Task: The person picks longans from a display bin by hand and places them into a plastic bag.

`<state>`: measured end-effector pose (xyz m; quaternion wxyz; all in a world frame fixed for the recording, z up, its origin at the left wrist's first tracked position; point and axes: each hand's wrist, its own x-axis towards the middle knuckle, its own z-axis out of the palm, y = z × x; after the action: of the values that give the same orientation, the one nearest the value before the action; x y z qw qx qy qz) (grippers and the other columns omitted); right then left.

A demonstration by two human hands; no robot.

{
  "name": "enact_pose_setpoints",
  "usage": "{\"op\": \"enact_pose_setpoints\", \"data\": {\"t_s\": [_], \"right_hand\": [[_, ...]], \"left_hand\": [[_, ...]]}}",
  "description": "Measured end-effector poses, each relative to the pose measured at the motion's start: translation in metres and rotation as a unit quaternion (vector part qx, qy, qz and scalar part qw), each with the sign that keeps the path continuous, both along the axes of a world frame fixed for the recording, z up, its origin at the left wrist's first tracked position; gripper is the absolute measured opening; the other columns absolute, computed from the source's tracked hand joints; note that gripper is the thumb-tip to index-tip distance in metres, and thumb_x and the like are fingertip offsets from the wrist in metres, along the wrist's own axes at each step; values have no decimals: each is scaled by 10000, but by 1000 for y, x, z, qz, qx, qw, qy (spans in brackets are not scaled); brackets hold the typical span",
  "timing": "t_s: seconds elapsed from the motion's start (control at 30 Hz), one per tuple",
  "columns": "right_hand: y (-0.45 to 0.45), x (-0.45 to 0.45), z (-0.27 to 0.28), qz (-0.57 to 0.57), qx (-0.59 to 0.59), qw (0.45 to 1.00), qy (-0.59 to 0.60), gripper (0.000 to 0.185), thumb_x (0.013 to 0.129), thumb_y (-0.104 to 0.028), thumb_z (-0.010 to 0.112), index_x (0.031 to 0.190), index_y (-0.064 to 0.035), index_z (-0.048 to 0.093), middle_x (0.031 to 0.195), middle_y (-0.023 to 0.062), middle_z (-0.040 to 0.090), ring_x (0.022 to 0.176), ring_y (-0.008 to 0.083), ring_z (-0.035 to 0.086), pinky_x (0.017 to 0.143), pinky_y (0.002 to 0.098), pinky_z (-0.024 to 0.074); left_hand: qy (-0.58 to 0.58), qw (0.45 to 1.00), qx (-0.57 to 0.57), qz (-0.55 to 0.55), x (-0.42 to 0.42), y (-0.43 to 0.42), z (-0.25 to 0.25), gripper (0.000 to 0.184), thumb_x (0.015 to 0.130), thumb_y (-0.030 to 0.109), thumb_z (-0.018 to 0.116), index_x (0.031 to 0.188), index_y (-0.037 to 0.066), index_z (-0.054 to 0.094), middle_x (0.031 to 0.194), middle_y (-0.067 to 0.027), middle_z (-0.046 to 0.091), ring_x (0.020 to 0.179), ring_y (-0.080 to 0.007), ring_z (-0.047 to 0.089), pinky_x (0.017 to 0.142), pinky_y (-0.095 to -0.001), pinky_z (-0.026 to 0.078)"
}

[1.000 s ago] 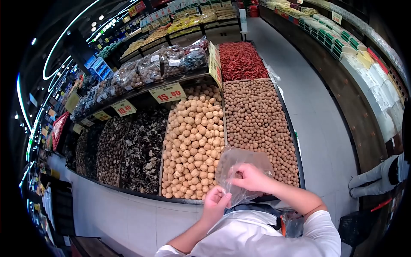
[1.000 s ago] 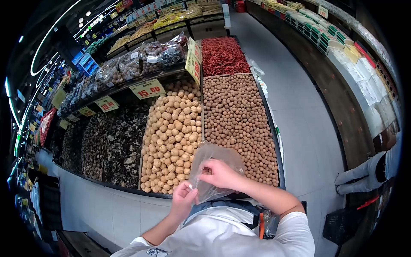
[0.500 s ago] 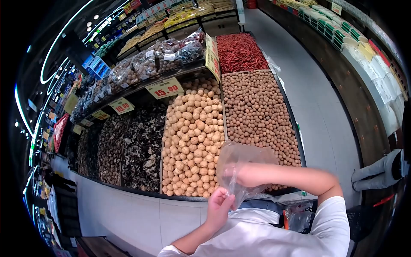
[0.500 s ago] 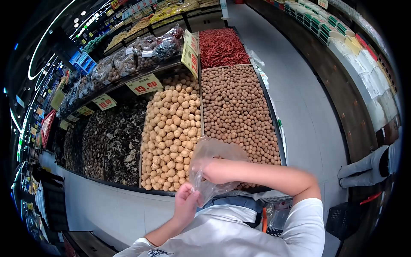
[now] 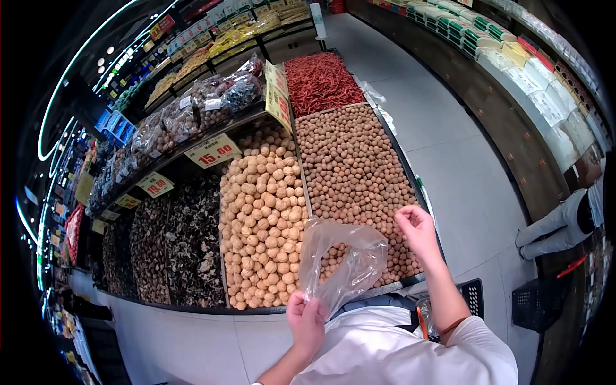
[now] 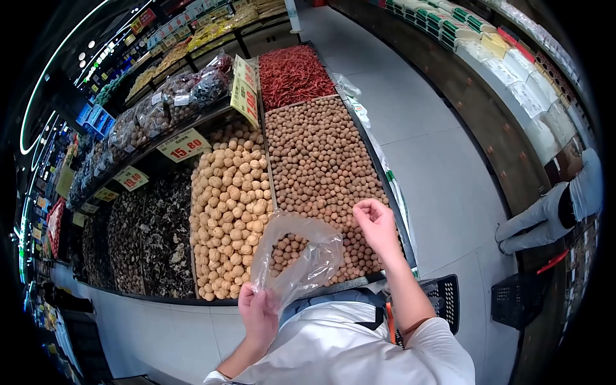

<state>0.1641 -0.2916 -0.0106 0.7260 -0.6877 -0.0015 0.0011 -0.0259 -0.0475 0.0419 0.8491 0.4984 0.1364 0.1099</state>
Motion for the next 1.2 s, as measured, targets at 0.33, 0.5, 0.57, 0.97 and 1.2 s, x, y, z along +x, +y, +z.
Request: {"op": "enact_pose_setpoints", "data": {"t_s": [0.33,0.5,0.57,0.97,1.2], "right_hand": [[10,60,-57,37,-365,928,-63,513,881,-267,734,1311,-50,558,1194,171,623,1092,321,628,946,421,516],[50,109,-58,84,-502,856,-95,592,883,-305,739,1349,-24,507,1276,210,555,1187,364,579,989,434,502],[66,124,-48,111,-520,844,-72,587,884,-302,738,1345,-24,503,1272,202,549,1184,357,581,983,430,507],[102,151,-64,116,-550,827,28,577,873,-268,753,1318,-15,488,1264,232,531,1135,382,608,935,448,538],[108,154,-89,82,-489,868,-35,463,857,-182,740,1210,9,508,1192,240,561,1092,417,606,906,474,531]], "left_hand": [[9,999,-22,-26,6,-5,7,116,992,93,581,969,84,468,717,-25,540,623,-117,495,592,-264,417],[10,999,-35,-34,15,-1,11,76,994,48,558,977,71,487,728,-31,587,620,-104,532,594,-244,429],[8,999,-25,-34,19,2,11,73,993,44,557,978,71,490,727,-36,590,625,-103,541,590,-248,436],[54,998,13,-21,36,23,5,108,971,93,597,984,86,490,780,-12,559,672,-110,494,638,-283,438],[48,999,6,-21,47,22,7,119,966,96,603,977,86,485,776,-14,552,671,-112,479,627,-282,421]]}}
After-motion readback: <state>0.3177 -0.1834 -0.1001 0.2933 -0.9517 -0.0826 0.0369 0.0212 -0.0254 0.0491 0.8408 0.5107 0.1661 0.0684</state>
